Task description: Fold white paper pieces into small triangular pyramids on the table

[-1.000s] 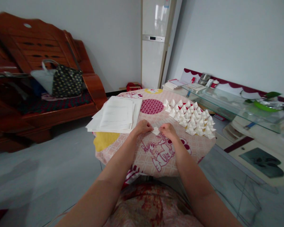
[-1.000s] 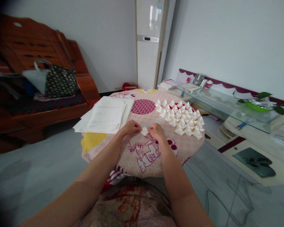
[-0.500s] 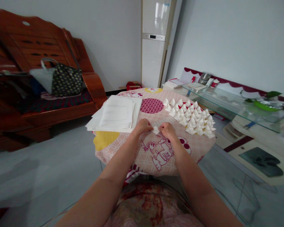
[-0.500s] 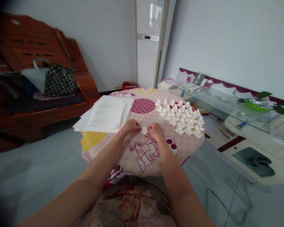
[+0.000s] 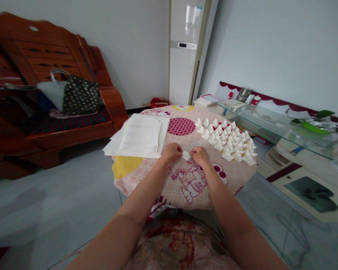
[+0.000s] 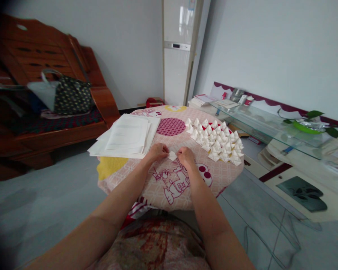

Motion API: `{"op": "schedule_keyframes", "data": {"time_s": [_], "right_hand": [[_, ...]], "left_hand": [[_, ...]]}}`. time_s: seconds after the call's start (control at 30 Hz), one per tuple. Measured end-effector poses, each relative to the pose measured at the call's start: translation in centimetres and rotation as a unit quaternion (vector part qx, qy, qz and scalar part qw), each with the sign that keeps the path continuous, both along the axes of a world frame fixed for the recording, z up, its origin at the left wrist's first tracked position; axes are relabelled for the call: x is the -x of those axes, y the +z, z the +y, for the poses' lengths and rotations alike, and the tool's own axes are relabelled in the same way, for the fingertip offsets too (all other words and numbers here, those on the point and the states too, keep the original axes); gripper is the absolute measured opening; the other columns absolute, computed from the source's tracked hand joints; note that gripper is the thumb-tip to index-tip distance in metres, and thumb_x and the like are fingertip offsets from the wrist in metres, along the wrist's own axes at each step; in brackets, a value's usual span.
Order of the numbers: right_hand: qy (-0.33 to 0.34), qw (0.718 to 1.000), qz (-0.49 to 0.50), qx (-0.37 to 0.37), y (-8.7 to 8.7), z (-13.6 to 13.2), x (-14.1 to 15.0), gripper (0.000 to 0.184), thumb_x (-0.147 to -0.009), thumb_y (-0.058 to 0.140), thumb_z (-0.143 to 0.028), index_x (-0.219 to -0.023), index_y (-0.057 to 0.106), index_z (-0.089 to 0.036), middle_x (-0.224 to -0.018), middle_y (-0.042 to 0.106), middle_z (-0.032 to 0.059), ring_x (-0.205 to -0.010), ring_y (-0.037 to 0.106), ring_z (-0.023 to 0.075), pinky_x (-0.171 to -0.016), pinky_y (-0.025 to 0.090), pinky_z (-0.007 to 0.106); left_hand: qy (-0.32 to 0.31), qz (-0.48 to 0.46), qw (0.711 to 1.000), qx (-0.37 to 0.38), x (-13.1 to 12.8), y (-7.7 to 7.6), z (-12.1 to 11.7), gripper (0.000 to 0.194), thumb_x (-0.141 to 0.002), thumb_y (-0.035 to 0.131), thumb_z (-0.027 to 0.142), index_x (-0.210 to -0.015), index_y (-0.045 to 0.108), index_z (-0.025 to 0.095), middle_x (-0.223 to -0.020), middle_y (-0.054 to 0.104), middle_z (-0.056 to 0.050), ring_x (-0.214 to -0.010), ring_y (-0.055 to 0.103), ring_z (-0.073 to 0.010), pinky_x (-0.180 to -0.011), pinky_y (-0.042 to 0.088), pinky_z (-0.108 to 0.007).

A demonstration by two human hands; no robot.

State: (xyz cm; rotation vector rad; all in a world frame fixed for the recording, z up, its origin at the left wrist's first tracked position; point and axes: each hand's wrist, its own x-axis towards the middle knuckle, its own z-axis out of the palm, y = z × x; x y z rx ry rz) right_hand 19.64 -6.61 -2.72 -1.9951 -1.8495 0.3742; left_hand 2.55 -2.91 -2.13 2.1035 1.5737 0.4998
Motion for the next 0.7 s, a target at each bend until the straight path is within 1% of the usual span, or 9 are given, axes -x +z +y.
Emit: {"op": "schedule_keyframes", "data": {"time_s": [0.13,0.27,0.33,0.4,0.53,0.6,0.7], "right_hand": [[0.002,1.0,0.001,-0.008,-0.3,0.2,-0.2,0.016,-0.087,0.065,-0.026,-0.084,0.079,-0.018,-0.086,0.077,0.0087,-0.08,0.067,0.0198,-0.067,0.041,0.027],[0.007,1.0,0.018,-0.016,-0.5,0.3,-0.3,0.015,-0.085,0.066,-0.025,-0.079,0.078,-0.018,-0.081,0.076,0.0082,-0.074,0.065,0.0191,-0.065,0.04,0.027],[0.015,0.999,0.048,-0.015,-0.6,0.4,-0.6,0.015,-0.083,0.065,-0.022,-0.073,0.075,-0.018,-0.073,0.073,0.0061,-0.068,0.062,0.0174,-0.061,0.039,0.026],[0.017,0.994,0.107,-0.004,-0.8,0.4,-1.0,0.018,-0.082,0.062,-0.021,-0.067,0.071,-0.017,-0.063,0.067,0.0027,-0.059,0.057,0.015,-0.056,0.037,0.025],[0.007,0.97,0.244,0.024,-0.9,0.2,-1.7,0.022,-0.083,0.058,-0.021,-0.062,0.063,-0.019,-0.053,0.058,-0.0012,-0.048,0.05,0.0122,-0.048,0.036,0.023],[0.004,0.964,0.265,0.029,-0.7,0.1,-1.9,0.021,-0.081,0.059,-0.02,-0.06,0.061,-0.019,-0.05,0.056,-0.0021,-0.046,0.049,0.0115,-0.048,0.037,0.022],[0.013,0.967,0.253,0.025,-0.4,-0.1,-1.8,0.017,-0.078,0.062,-0.019,-0.061,0.062,-0.019,-0.05,0.056,-0.0028,-0.048,0.05,0.0112,-0.05,0.038,0.021]], "left_hand": [[-0.014,-0.013,1.0,-0.024,0.0,-0.5,-0.2,0.029,-0.074,0.066,0.011,-0.1,0.079,0.016,-0.083,0.076,-0.006,-0.075,0.066,-0.0174,-0.07,0.047,-0.025],[-0.038,-0.012,0.999,-0.037,-0.4,-0.6,-0.4,0.036,-0.079,0.065,0.014,-0.113,0.077,0.016,-0.094,0.077,-0.008,-0.084,0.068,-0.0198,-0.076,0.048,-0.028],[-0.042,0.001,0.999,-0.034,-0.6,-0.4,-0.5,0.036,-0.08,0.064,0.014,-0.114,0.077,0.016,-0.098,0.077,-0.008,-0.087,0.068,-0.0204,-0.079,0.049,-0.028],[-0.042,0.011,0.999,-0.032,-0.8,-0.3,-0.5,0.035,-0.08,0.064,0.013,-0.112,0.078,0.017,-0.099,0.077,-0.007,-0.088,0.068,-0.0197,-0.08,0.049,-0.027],[-0.045,0.009,0.998,-0.034,-0.8,-0.2,-0.6,0.035,-0.08,0.064,0.014,-0.112,0.078,0.018,-0.099,0.078,-0.007,-0.088,0.068,-0.0195,-0.081,0.049,-0.027],[-0.046,0.003,0.998,-0.033,-0.7,-0.3,-0.6,0.035,-0.08,0.064,0.013,-0.111,0.078,0.018,-0.097,0.078,-0.007,-0.087,0.068,-0.0194,-0.08,0.049,-0.027],[-0.048,-0.012,0.998,-0.033,-0.6,-0.3,-0.7,0.035,-0.079,0.064,0.012,-0.11,0.079,0.017,-0.096,0.077,-0.007,-0.084,0.067,-0.019,-0.079,0.049,-0.027]]}}
